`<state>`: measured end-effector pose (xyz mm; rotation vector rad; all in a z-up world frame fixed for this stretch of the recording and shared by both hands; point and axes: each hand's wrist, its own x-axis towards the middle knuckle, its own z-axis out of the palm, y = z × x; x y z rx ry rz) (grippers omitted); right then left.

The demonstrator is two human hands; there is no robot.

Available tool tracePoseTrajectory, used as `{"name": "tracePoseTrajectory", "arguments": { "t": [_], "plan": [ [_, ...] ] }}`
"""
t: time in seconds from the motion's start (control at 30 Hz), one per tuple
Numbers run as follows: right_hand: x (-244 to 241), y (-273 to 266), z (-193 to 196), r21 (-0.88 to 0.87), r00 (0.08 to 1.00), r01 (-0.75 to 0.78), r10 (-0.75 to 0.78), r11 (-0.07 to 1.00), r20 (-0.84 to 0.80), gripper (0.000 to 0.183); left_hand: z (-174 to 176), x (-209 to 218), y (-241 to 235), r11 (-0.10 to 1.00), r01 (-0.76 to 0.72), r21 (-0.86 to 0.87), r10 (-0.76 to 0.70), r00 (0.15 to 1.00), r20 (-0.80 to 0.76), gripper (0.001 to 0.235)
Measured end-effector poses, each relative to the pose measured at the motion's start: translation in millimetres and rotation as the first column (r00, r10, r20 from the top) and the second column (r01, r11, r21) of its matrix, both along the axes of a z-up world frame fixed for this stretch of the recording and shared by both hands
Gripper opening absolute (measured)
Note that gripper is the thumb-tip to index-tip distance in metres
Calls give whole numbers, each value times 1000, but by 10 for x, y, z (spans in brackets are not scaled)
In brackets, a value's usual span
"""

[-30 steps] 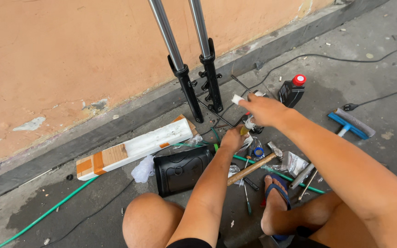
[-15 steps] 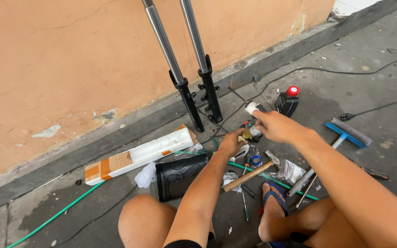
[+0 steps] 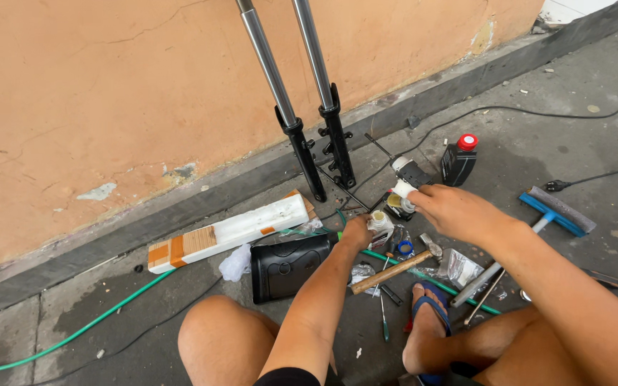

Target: The person repeatedly draws yellow fluid from a bottle using a syringe and injects it into the top of two vertical motorcycle suspension forks. The person refills the syringe multiple times and injects into each fork in turn.

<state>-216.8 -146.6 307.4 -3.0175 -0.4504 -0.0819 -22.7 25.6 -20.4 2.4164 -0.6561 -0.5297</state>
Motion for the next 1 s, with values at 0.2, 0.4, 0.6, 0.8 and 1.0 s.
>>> {"name": "tracePoseTrajectory", "arguments": {
  "t": [0.2,0.4,0.6,0.8,1.0],
  "plan": [
    [-165,-200,-186,13,995,38,-40,999,92,12,-26,-76,-4,998,-60,-16,60,998,-12,55],
    [-310,-281,-218,219,974,181,-206,959,96,8,2,-66,50,998,-60,-16,60,998,-9,56],
    [-320,-556,-413,431,962,134,-221,893,160,7,438,-144,154,995,-102,-4,101,989,-106,49],
    [-394,-704,-441,481,933,262,-346,837,94,12,475,31,299,994,-111,15,111,993,-48,52],
    [-498,-744,-338,532,907,287,-405,796,116,20,377,172,301,992,-128,-17,127,991,-29,50]
  ]
}}
